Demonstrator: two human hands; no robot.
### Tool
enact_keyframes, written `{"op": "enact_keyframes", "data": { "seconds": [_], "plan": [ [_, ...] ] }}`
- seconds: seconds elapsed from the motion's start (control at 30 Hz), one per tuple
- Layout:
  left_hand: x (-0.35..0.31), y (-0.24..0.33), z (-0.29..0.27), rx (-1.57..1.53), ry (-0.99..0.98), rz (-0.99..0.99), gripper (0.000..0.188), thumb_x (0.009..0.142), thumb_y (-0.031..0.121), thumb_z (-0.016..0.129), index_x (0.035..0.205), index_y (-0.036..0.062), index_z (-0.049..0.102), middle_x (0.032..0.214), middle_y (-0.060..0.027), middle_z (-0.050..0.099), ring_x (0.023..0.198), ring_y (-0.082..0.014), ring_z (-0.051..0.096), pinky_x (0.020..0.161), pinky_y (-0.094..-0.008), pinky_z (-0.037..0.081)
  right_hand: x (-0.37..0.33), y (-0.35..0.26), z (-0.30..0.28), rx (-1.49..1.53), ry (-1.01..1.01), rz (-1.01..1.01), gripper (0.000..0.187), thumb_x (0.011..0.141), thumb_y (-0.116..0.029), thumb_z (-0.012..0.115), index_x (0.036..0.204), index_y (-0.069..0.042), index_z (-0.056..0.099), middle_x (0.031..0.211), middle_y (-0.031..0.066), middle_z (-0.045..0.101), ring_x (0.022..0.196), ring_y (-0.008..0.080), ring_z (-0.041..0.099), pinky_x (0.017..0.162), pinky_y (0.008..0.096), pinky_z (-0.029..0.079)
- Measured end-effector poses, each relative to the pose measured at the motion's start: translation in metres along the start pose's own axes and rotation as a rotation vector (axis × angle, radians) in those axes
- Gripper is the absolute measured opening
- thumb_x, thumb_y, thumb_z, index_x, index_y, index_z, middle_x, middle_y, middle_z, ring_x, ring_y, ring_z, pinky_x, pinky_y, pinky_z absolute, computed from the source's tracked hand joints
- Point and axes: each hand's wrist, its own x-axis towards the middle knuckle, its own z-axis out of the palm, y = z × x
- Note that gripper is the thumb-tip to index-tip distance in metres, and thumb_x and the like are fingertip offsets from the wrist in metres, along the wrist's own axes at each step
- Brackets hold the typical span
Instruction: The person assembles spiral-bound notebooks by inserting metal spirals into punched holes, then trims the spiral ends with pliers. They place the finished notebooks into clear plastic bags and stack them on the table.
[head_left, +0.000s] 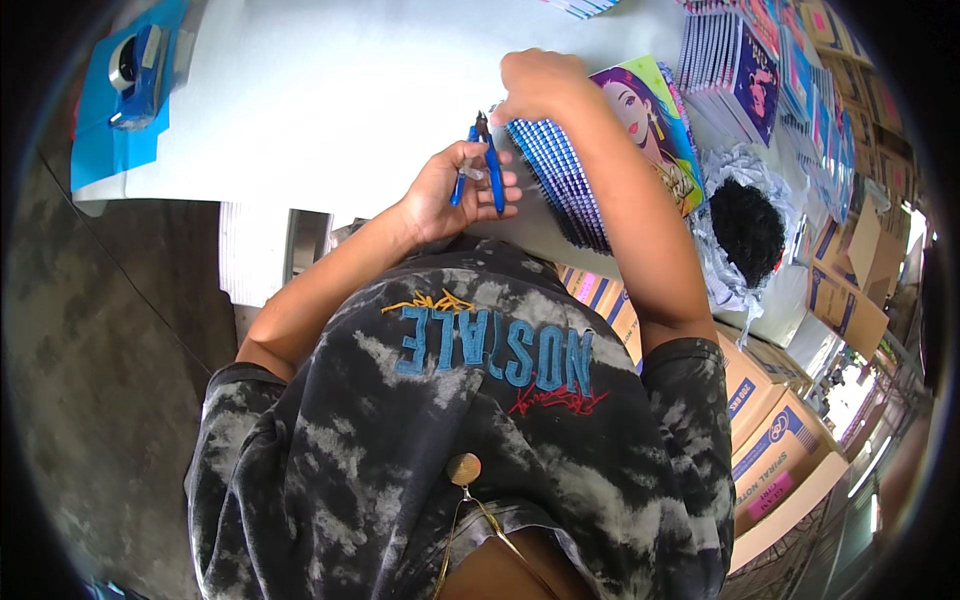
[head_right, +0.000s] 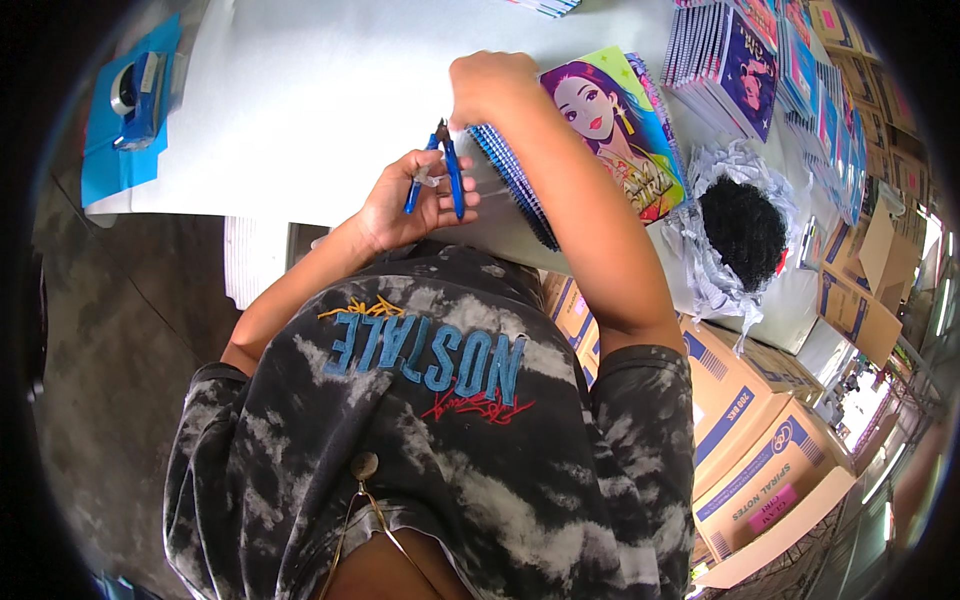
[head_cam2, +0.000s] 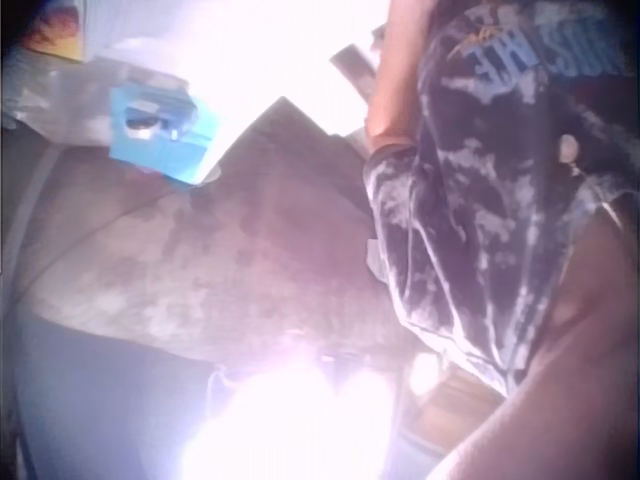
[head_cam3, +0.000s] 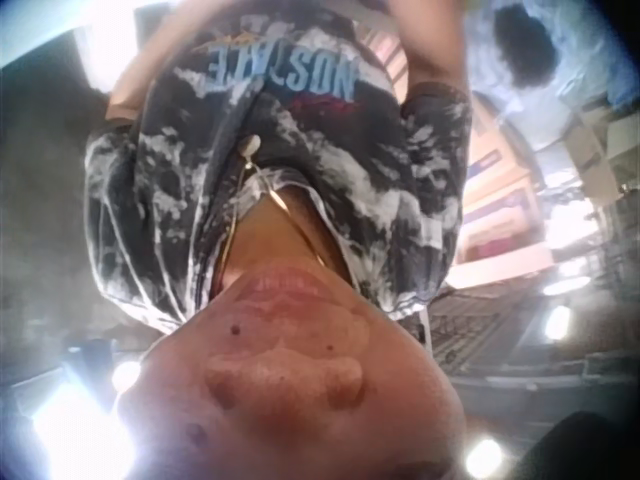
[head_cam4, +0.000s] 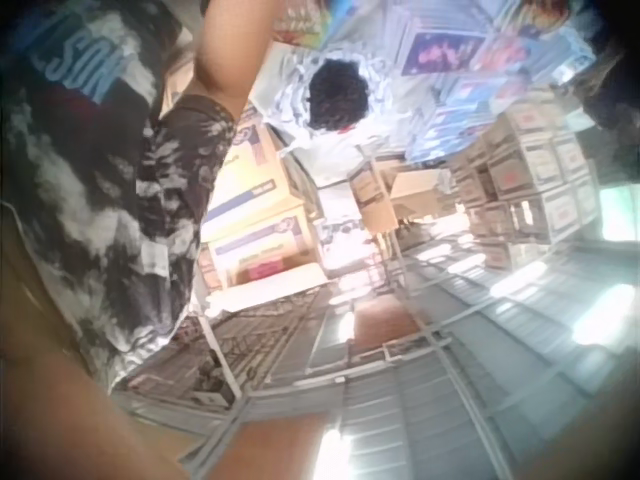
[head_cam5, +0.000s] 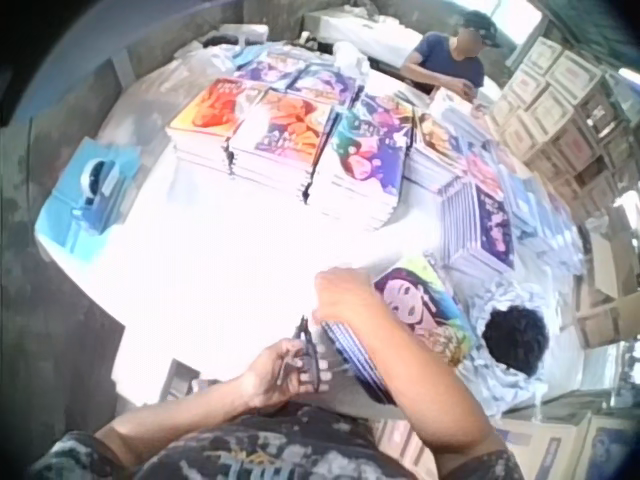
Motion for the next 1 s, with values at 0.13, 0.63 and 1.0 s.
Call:
{"op": "enact_keyframes", "data": {
  "seconds": [0.13,0.63,1.0],
  "plan": [
    [0.006,-0.01,-0.003,-0.013,0.081,-0.082,0.042,0.089,0.039,0.042,0.106,0.0029,0.055,0.092,-0.0097,0.059,0.088,-0.0251,0.057,0.085,-0.0434,0.046,0.019,-0.014,0.02,-0.248,-0.1,0.001,0.032,0.068,-0.025,0.071,0.098,-0.013,0.069,0.096,0.0088,0.068,0.094,0.0216,0.064,0.081,0.0383,0.047],
    [0.019,-0.004,0.001,0.225,0.121,-0.079,0.045,0.093,0.045,0.039,0.105,0.0043,0.054,0.086,-0.0059,0.057,0.082,-0.0229,0.058,0.079,-0.0376,0.049,0.036,-0.01,0.018,-0.156,-0.147,-0.046,0.028,0.07,-0.022,0.069,0.096,-0.013,0.07,0.1,0.0068,0.067,0.093,0.0229,0.064,0.077,0.0337,0.048],
    [0.009,0.007,0.016,0.382,0.079,-0.046,0.048,0.095,0.049,0.032,0.104,0.0053,0.051,0.079,-0.0042,0.054,0.073,-0.019,0.058,0.071,-0.0329,0.05,0.06,0.005,0.03,0.148,-0.252,-0.132,0.024,0.069,-0.013,0.066,0.091,-0.003,0.065,0.082,0.0136,0.067,0.074,0.0235,0.064,0.068,0.0341,0.05]
  ]
}}
